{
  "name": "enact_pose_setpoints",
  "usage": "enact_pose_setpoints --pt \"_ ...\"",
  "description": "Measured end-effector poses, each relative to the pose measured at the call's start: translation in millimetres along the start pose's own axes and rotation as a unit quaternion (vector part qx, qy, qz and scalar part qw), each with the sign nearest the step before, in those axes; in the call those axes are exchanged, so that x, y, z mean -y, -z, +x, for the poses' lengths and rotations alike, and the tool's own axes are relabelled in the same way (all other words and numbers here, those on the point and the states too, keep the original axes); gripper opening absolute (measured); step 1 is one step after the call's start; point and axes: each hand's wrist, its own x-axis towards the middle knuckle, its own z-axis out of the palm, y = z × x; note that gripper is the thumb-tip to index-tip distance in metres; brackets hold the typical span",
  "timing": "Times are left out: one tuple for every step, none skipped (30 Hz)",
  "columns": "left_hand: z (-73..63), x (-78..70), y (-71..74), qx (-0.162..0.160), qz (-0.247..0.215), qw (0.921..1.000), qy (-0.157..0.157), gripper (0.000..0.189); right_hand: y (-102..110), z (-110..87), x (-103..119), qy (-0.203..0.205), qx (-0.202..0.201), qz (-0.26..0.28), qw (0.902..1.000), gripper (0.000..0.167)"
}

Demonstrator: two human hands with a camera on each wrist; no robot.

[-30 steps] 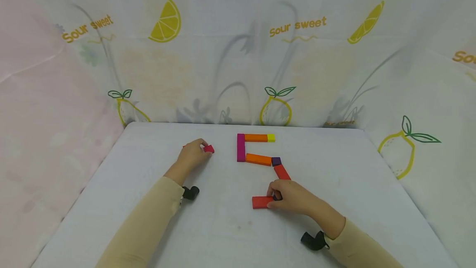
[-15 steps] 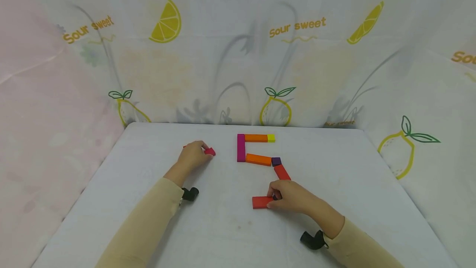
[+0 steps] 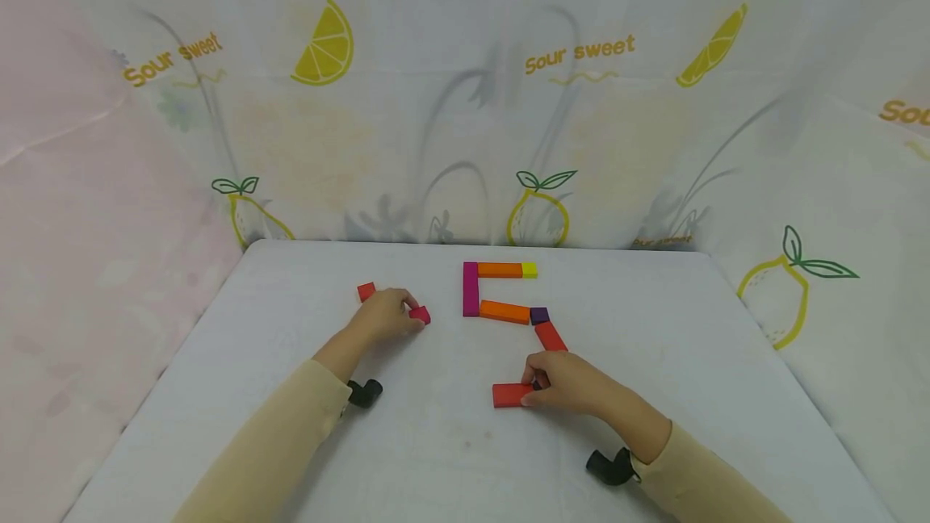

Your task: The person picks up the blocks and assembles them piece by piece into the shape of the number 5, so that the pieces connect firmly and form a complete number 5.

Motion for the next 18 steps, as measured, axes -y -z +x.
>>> enact_pose_setpoints --pt "-0.9 -0.4 -1.2 0.003 0.001 1.0 -0.005 0.035 0 0.3 0 -0.001 0.0 0.0 1.0 0.018" --pt "-2.2 -0.9 -2.4 0.006 0.004 0.9999 -0.012 0.034 0 0.6 0 -0.003 0.0 0.001 1.0 0.018" --pt "-3.7 -1.8 -3.4 0.008 0.006 0.9998 -0.018 0.033 0 0.8 0 -0.004 0.001 0.001 1.0 0.018" --pt "-5.5 -3.1 -4.1 0.01 0.007 0.9997 -0.023 0.033 0 1.1 0 -0.005 0.001 0.002 1.0 0.018" --pt "-7.2 -4.4 -4.8 0.011 0.009 0.9995 -0.028 0.033 0 1.5 0 -0.006 0.001 0.002 1.0 0.018" --pt "-9.2 -6.1 -5.3 0.014 0.012 0.9993 -0.033 0.033 0 1.7 0 -0.007 0.001 0.003 1.0 0.018" --pt "-11.4 -8.2 -5.7 0.016 0.015 0.999 -0.038 0.033 0 1.8 0 -0.007 0.002 0.003 1.0 0.018" --pt "-13.5 -10.4 -6.3 0.019 0.017 0.9988 -0.042 0.032 0 1.6 0 -0.006 0.001 0.004 1.0 0.018" --pt "-15.6 -12.8 -6.8 0.023 0.016 0.9985 -0.046 0.032 0 1.5 0 -0.005 0.001 0.004 1.0 0.018" --pt "-17.9 -15.5 -7.0 0.027 0.016 0.9983 -0.049 0.031 0 1.4 -1 -0.004 0.001 0.004 1.0 0.018" --pt "-19.9 -18.0 -7.6 0.032 0.017 0.9978 -0.055 0.03 0 1.2 -1 -0.003 0.0 0.004 1.0 0.018" --pt "-21.9 -20.6 -8.3 0.038 0.018 0.9971 -0.063 0.029 0 1.1 -1 -0.002 0.0 0.005 1.0 0.018" --pt "-23.6 -23.0 -9.1 0.044 0.019 0.9964 -0.07 0.028 -1 1.0 -1 -0.001 0.0 0.005 1.0 0.018" --pt "-25.6 -25.3 -9.9 0.05 0.019 0.9956 -0.077 0.027 -1 0.8 -1 0.0 0.0 0.005 1.0 0.018" --pt "-27.5 -27.3 -10.7 0.058 0.017 0.9946 -0.084 0.026 -1 0.8 -2 -0.001 0.0 0.005 1.0 0.018" --pt "-29.4 -29.1 -11.6 0.066 0.016 0.9937 -0.089 0.025 -1 1.0 -2 -0.001 0.0 0.005 1.0 0.018" --pt "-31.1 -30.7 -12.7 0.072 0.014 0.9927 -0.096 0.025 -1 1.1 -2 -0.002 0.0 0.005 1.0 0.018" --pt "-32.8 -31.9 -14.0 0.079 0.01 0.9918 -0.1 0.025 -1 1.2 -2 -0.001 0.0 0.005 1.0 0.018"
